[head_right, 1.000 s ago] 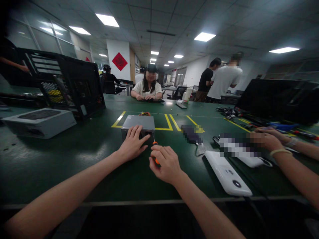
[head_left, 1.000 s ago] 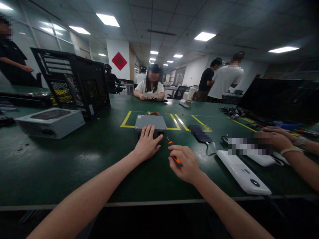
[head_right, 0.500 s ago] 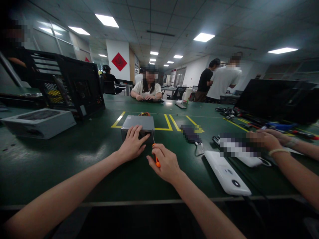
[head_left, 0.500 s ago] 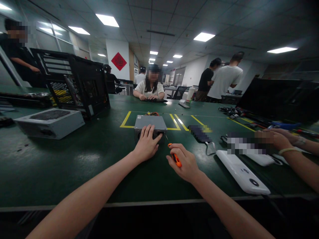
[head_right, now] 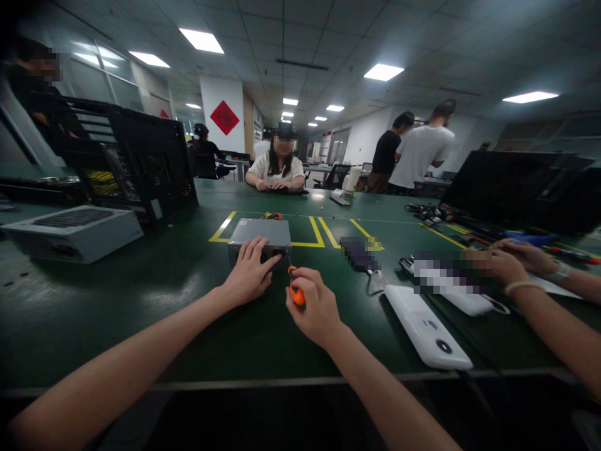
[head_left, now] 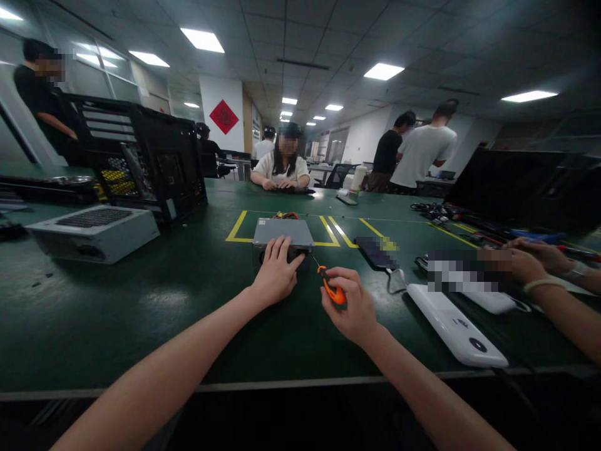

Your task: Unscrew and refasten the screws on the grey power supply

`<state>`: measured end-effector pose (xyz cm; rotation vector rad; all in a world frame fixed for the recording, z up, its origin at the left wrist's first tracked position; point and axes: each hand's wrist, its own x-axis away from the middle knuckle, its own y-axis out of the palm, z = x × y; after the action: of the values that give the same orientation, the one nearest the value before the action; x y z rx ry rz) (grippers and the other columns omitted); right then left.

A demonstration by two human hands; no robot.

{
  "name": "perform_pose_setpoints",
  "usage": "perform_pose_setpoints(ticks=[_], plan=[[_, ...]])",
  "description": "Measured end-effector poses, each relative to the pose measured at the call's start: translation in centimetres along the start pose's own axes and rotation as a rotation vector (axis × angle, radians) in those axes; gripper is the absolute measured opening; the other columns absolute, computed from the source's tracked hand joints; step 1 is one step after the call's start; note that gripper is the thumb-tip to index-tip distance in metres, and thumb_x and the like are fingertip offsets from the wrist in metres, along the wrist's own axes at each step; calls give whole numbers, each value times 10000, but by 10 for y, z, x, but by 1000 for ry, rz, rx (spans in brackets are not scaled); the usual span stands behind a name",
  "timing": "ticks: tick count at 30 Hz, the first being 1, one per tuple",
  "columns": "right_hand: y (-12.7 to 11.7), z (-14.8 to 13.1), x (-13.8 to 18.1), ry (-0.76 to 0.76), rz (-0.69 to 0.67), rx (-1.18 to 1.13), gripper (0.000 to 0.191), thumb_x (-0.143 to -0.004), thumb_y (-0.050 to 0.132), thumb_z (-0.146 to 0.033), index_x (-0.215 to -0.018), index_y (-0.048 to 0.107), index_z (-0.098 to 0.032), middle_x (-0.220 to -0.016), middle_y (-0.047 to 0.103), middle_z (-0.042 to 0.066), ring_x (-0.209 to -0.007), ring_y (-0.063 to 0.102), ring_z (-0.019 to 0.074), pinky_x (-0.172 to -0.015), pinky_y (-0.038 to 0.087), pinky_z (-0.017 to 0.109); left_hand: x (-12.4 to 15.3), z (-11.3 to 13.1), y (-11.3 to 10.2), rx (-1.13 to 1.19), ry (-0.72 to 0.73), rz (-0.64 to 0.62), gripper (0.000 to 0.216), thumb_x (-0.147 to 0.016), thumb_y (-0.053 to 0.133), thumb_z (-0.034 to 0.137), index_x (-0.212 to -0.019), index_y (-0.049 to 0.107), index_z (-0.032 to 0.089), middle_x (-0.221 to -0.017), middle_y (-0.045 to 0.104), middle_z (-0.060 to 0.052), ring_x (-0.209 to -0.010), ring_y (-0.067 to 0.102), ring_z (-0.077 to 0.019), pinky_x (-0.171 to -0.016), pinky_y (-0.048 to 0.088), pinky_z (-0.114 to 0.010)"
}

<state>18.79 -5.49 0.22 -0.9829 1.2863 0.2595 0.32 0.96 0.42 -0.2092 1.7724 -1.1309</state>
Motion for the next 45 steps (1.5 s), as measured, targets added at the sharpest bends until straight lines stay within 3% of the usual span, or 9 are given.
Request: perform_pose_setpoints(ticks=[7,12,16,19,28,33,36,40,45], plan=[[-4,-2,-4,-54,-22,67,265,-779,539,-120,-1013,468,-222,-993,567,85,-899,546,203,-736,492,377,1,0,0,-14,26,-5,394,-786,555,276,-1179,539,244,-1397,274,-139,-1306,209,-342,-1059,178,-527],[-2,-1,-4,-90,-6,61,381,-765,502,-40,-1091,416,-217,-1136,504,121,-1039,500,228,-821,482,424,1,0,0,-17,27,-3,396,-796,559,316,-1189,534,284,-1410,254,-112,-1311,189,-345,-1051,179,-538],[-2,-1,-2,-92,-50,129,316,-780,533,-85,-1046,451,-236,-1085,495,104,-1009,509,224,-783,502,398,1,0,-1,-29,28,-8,465,-796,563,312,-1253,479,311,-1413,247,-110,-1310,189,-347,-1047,189,-532],[-1,-1,-2,-109,-60,89,376,-782,477,-34,-1096,414,-232,-1124,484,113,-1049,506,213,-810,507,388,1,1,-1,-41,26,-10,490,-797,560,308,-1275,453,321,-1409,253,-110,-1308,190,-350,-1045,192,-533],[0,0,-1,-96,-31,101,348,-782,482,-53,-1085,432,-218,-1150,474,121,-1073,499,218,-820,506,393,0,1,2,-62,23,6,506,-793,568,317,-1283,448,314,-1403,267,-117,-1299,209,-350,-1043,189,-527],[1,0,-2,-117,-33,129,326,-782,495,-51,-1058,447,-217,-1050,507,100,-1008,521,209,-791,513,379,0,1,2,-67,24,6,505,-793,572,318,-1283,448,318,-1406,270,-111,-1299,207,-344,-1044,190,-524],[1,0,-2,-103,-33,95,350,-782,482,-53,-1087,422,-214,-1113,487,116,-1059,502,218,-818,506,397,0,1,2,-67,22,5,506,-797,566,322,-1287,441,323,-1402,268,-114,-1299,208,-348,-1044,190,-523],[1,-1,-2,-88,-5,161,326,-785,507,-76,-1066,442,-229,-1042,495,99,-977,519,210,-746,518,376,0,1,2,-64,23,2,507,-796,566,321,-1287,442,319,-1396,264,-128,-1294,212,-358,-1042,189,-525],[1,1,-2,-97,-46,77,375,-782,467,-26,-1108,403,-201,-1128,487,126,-1064,503,208,-827,511,387,0,1,2,-66,24,-2,509,-798,562,316,-1291,436,318,-1396,259,-128,-1297,203,-359,-1041,186,-526]])
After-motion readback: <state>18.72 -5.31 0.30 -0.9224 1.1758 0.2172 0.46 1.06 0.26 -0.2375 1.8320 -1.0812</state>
